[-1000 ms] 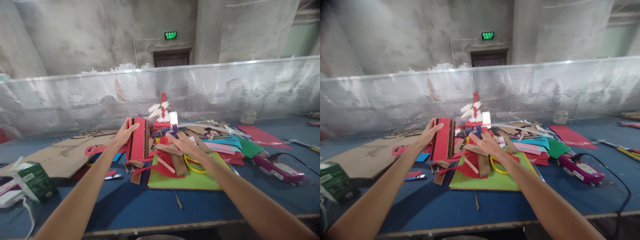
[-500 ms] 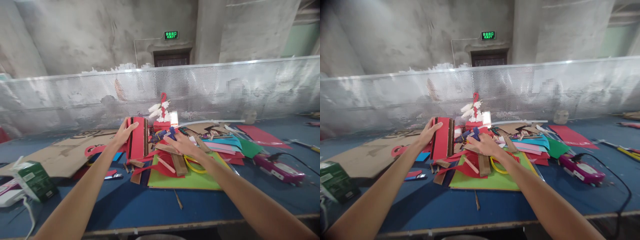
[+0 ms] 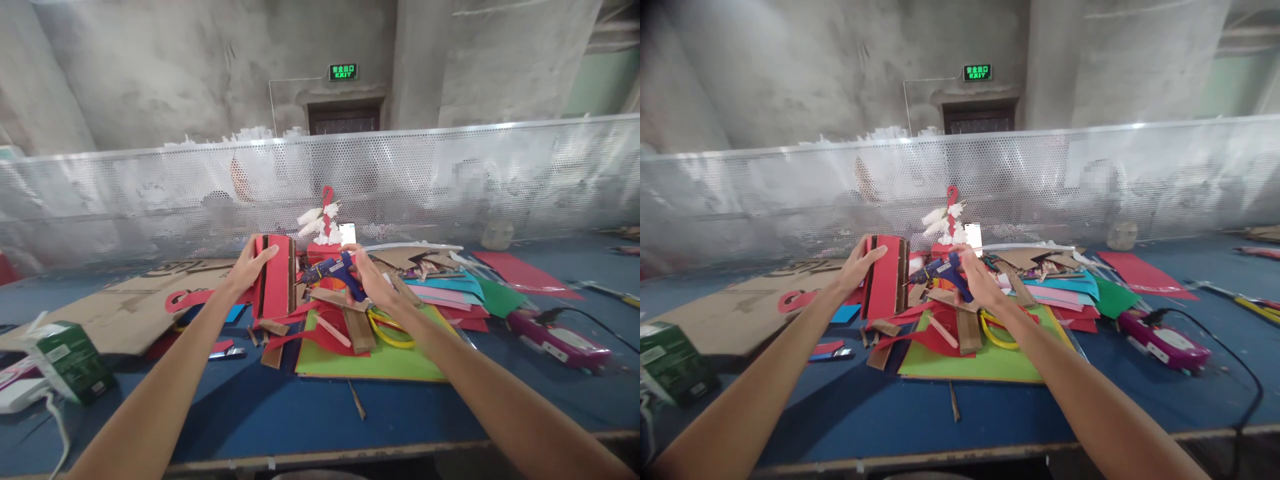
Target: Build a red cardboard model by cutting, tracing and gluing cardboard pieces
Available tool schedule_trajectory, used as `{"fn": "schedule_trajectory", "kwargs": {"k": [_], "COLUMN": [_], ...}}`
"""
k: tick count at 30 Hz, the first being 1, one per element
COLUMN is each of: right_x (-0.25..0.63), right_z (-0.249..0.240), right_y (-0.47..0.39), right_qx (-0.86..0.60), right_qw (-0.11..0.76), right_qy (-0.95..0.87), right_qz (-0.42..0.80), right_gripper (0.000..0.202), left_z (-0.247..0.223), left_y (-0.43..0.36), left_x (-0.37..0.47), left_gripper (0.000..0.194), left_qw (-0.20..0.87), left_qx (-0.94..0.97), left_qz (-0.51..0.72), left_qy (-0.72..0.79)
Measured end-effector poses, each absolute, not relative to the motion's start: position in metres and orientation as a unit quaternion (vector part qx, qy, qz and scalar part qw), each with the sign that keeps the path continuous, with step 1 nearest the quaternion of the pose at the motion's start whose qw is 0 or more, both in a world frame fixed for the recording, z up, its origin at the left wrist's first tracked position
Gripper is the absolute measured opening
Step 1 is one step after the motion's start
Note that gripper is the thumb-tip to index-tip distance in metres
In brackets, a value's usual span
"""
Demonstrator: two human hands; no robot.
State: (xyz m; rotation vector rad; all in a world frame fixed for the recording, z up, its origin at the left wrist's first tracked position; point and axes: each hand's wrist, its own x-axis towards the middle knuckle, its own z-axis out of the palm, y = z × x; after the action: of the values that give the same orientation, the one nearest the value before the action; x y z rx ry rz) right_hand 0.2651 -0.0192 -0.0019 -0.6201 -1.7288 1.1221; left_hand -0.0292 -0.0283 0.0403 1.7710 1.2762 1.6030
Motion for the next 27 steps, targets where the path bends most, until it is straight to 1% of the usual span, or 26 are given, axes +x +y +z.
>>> {"fn": "schedule_trajectory", "kwargs": {"k": [3,6,11,15,19,24,27], "right_x": [0.264,0.266,0.27,0.27,0.27,0.275,0.277], "right_z": [0.002,0.01,0.023,0.023,0.018,0.017,0.019], "right_y": [-0.023,-0.032,-0.044,-0.043,-0.039,-0.037,-0.037], "right_qx": [-0.246,-0.268,-0.323,-0.328,-0.324,-0.336,-0.333], "right_qw": [0.502,0.515,0.518,0.517,0.52,0.5,0.495], "right_qy": [-0.695,-0.705,-0.721,-0.725,-0.734,-0.776,-0.789], "right_qz": [0.452,0.407,0.327,0.314,0.294,0.186,0.147], "right_gripper": [0.061,0.061,0.067,0.07,0.063,0.061,0.057], "left_z": [0.04,0.04,0.041,0.041,0.04,0.04,0.039], "left_y": [-0.029,-0.03,-0.03,-0.03,-0.03,-0.03,-0.028], "left_x": [-0.03,-0.029,-0.029,-0.028,-0.028,-0.029,-0.03], "left_gripper": [0.044,0.044,0.044,0.044,0.045,0.043,0.04], "left_qw": [0.215,0.211,0.214,0.199,0.2,0.192,0.183], "left_qx": [0.642,0.642,0.643,0.648,0.645,0.651,0.655], "left_qz": [0.573,0.571,0.568,0.57,0.567,0.563,0.56], "left_qy": [0.461,0.466,0.466,0.464,0.471,0.471,0.473]}}
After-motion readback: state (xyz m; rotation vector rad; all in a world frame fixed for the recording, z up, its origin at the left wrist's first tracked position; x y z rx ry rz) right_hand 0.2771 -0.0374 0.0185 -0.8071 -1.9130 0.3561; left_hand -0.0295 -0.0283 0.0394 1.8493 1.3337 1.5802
